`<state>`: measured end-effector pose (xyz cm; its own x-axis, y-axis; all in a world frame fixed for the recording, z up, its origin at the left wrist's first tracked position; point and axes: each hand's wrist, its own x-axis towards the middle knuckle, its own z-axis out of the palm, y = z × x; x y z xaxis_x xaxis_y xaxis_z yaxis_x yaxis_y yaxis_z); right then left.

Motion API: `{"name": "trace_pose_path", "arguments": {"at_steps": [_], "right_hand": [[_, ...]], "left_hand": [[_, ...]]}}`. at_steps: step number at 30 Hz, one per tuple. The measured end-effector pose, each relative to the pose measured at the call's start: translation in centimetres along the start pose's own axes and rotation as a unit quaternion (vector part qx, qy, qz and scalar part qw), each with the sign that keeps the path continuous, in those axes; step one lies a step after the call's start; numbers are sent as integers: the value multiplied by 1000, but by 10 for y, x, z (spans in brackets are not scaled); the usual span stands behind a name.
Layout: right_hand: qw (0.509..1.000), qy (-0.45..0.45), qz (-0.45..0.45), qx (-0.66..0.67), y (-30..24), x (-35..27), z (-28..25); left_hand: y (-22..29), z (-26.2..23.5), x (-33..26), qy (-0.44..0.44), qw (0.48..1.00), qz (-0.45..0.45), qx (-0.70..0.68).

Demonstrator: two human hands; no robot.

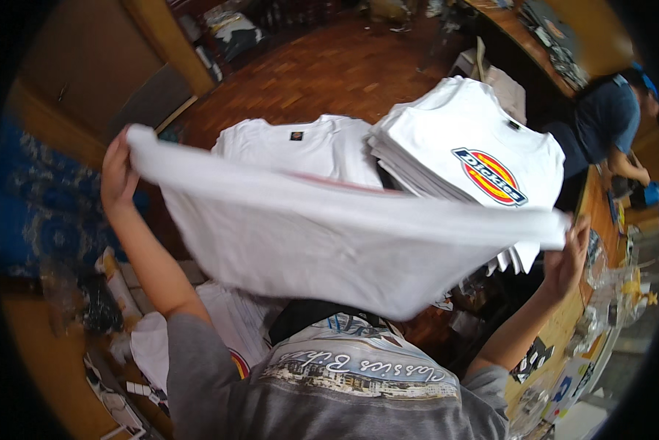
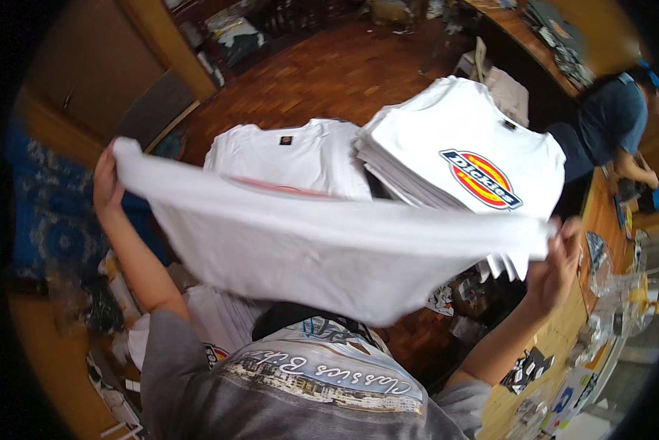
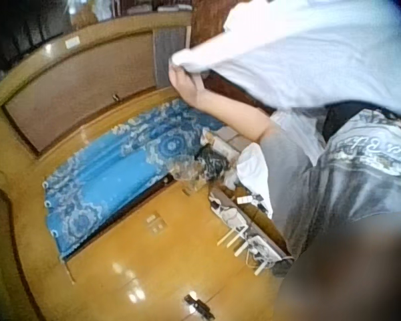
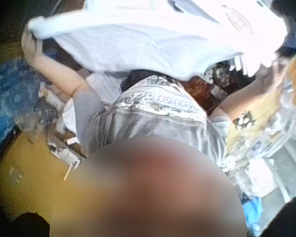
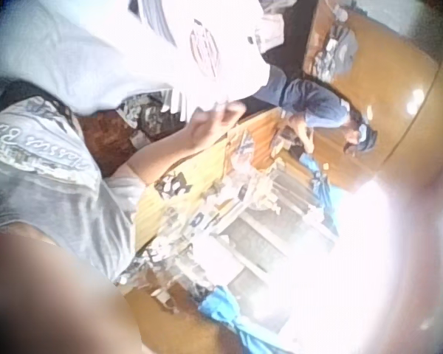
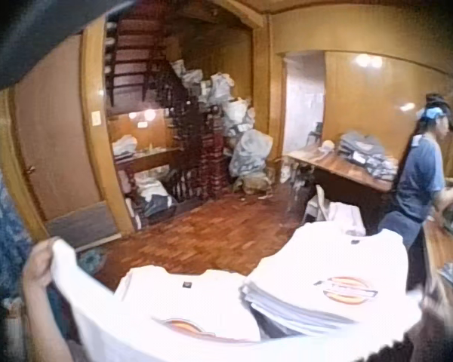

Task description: The person attaches tags to a stack of white t-shirts, then folds them and places them on a pile. The person then folds a grey t-shirt and places it on a plastic bag.

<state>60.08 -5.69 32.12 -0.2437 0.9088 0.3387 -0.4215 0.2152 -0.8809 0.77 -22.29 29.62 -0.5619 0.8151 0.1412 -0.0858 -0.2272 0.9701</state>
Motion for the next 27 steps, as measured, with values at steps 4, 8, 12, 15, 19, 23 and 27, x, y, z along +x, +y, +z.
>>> {"name": "trace_pose_path", "arguments": {"at_steps": [4,8,12,15,19,23,27], "right_hand": [[995,54,-24,-76,-33,67,-90],[955,57,-185,-226,-133,108,-136],[947,99,-229,-202,-197,97,-175],[940,203,-172,-214,-161,64,-203],[929,280,-64,-231,-58,-4,-240],[627,330,140,-691,66,-75,-213],[758,204,121,-608,183,-101,-113]], "left_hand": [[-25,139,101,-198,976,-81,-39],[1,257,149,-301,948,49,-85],[-10,345,165,-296,945,24,-139],[-73,385,171,-255,965,-59,-32],[-200,393,159,-265,949,-170,-6],[-320,326,114,-170,924,-199,278],[-389,185,42,92,924,-40,370]]}}
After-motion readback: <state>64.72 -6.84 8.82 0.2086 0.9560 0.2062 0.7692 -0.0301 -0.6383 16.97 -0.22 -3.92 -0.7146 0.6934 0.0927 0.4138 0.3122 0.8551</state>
